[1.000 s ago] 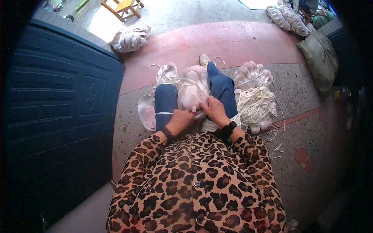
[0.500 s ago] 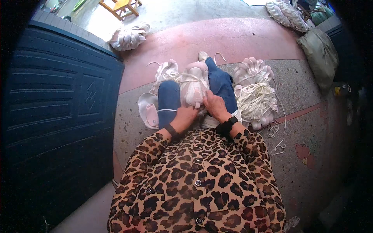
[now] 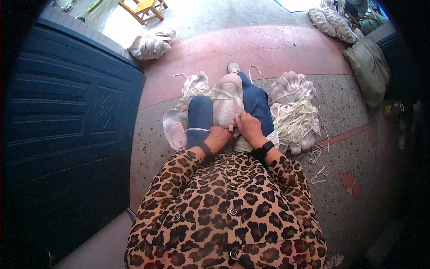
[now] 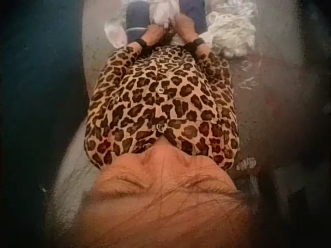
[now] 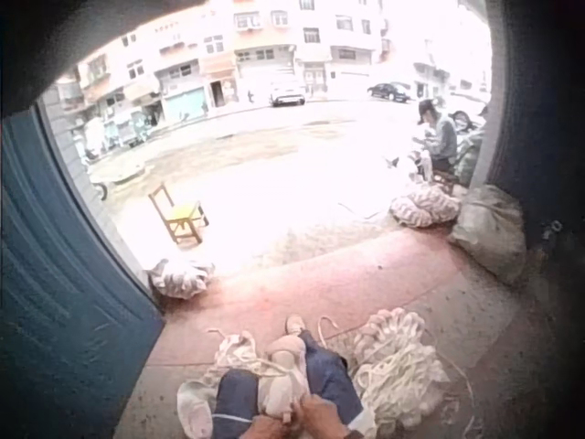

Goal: Insert and tighten laces in new footwear.

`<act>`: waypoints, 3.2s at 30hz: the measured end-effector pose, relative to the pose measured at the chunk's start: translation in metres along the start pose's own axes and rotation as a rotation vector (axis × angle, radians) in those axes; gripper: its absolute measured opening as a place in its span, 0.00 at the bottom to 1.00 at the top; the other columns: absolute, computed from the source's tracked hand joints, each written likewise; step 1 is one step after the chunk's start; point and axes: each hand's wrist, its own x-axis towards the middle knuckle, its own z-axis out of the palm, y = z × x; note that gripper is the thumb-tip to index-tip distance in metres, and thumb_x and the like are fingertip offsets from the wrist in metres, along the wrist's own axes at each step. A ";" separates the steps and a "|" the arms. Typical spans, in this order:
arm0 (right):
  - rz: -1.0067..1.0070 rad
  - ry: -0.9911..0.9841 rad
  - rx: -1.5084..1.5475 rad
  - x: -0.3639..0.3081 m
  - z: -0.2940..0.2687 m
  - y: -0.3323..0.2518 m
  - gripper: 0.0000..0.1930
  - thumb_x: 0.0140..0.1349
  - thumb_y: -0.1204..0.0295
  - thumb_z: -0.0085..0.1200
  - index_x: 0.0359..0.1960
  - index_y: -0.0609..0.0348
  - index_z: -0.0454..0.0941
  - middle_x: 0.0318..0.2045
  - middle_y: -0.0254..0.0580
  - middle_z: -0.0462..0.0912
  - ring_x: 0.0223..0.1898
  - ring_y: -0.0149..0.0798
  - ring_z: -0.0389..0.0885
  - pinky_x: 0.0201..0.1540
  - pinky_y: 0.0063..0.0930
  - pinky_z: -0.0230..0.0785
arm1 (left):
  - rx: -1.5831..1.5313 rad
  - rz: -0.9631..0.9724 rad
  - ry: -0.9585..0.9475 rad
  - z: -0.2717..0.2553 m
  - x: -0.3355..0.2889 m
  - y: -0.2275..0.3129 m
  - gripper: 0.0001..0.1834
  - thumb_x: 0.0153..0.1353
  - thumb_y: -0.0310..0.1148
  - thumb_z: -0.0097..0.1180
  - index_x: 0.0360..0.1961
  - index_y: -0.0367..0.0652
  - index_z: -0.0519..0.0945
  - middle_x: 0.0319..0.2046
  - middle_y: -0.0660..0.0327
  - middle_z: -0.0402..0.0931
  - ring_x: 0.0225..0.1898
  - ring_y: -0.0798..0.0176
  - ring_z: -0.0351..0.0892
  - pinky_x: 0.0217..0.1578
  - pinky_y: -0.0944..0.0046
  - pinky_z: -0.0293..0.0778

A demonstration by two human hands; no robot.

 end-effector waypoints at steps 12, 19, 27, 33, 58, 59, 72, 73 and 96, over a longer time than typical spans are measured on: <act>-0.714 0.104 -0.258 0.001 0.006 -0.006 0.23 0.62 0.68 0.51 0.59 0.60 0.74 0.64 0.46 0.71 0.68 0.47 0.66 0.64 0.46 0.60 | -0.744 -0.490 0.284 -0.101 -0.037 -0.036 0.13 0.64 0.29 0.50 0.46 0.35 0.80 0.35 0.42 0.82 0.40 0.39 0.83 0.42 0.45 0.77; -0.681 0.097 -0.462 -0.005 0.008 -0.017 0.22 0.64 0.66 0.47 0.58 0.61 0.75 0.65 0.46 0.70 0.68 0.47 0.66 0.62 0.48 0.61 | -0.807 -0.537 0.110 -0.103 -0.011 -0.024 0.15 0.66 0.28 0.44 0.48 0.37 0.79 0.33 0.37 0.81 0.38 0.34 0.82 0.41 0.43 0.77; -0.725 0.067 -0.606 -0.005 -0.006 -0.024 0.22 0.62 0.66 0.49 0.56 0.62 0.77 0.62 0.48 0.73 0.67 0.47 0.66 0.61 0.43 0.62 | -0.657 -0.351 0.161 -0.098 -0.018 -0.033 0.15 0.65 0.28 0.46 0.48 0.38 0.81 0.35 0.40 0.82 0.39 0.36 0.82 0.40 0.44 0.77; -0.576 -0.066 -0.258 0.011 -0.021 -0.041 0.15 0.60 0.67 0.55 0.46 0.60 0.80 0.49 0.45 0.79 0.55 0.47 0.75 0.55 0.44 0.66 | -0.466 -0.325 0.295 -0.105 0.012 -0.071 0.15 0.62 0.28 0.50 0.47 0.41 0.83 0.38 0.40 0.81 0.40 0.37 0.81 0.42 0.44 0.77; 0.085 0.199 1.404 0.076 -0.083 -0.018 0.11 0.70 0.73 0.47 0.50 0.63 0.72 0.31 0.34 0.76 0.38 0.33 0.77 0.49 0.29 0.70 | -0.131 -0.177 0.131 -0.102 0.061 -0.095 0.14 0.56 0.31 0.52 0.41 0.39 0.84 0.41 0.47 0.81 0.49 0.41 0.76 0.47 0.47 0.76; 0.019 0.220 1.434 0.072 -0.089 -0.002 0.11 0.73 0.71 0.46 0.52 0.63 0.72 0.31 0.35 0.77 0.37 0.33 0.79 0.50 0.33 0.73 | -0.130 -0.184 0.145 -0.102 0.067 -0.095 0.14 0.57 0.31 0.51 0.40 0.39 0.84 0.39 0.47 0.81 0.47 0.41 0.77 0.47 0.47 0.76; 0.332 0.707 1.935 -0.051 -0.117 0.211 0.12 0.78 0.61 0.39 0.46 0.56 0.70 0.18 0.28 0.65 0.20 0.30 0.65 0.30 0.30 0.65 | -0.754 -0.251 -0.110 -0.193 -0.047 -0.164 0.13 0.65 0.36 0.59 0.45 0.40 0.81 0.25 0.60 0.76 0.26 0.63 0.75 0.30 0.62 0.72; 0.340 0.682 1.976 -0.055 -0.111 0.219 0.13 0.79 0.61 0.38 0.46 0.56 0.70 0.18 0.27 0.61 0.19 0.28 0.61 0.28 0.28 0.60 | -0.490 -0.234 -0.118 -0.178 -0.068 -0.192 0.11 0.64 0.36 0.59 0.43 0.40 0.82 0.24 0.56 0.77 0.27 0.60 0.77 0.31 0.59 0.73; 0.445 0.707 1.685 -0.077 -0.140 0.224 0.19 0.77 0.55 0.42 0.53 0.59 0.70 0.17 0.22 0.53 0.17 0.22 0.51 0.20 0.22 0.47 | 0.058 -0.659 0.452 -0.358 -0.164 -0.210 0.12 0.72 0.38 0.50 0.43 0.43 0.81 0.32 0.51 0.82 0.35 0.50 0.82 0.37 0.53 0.75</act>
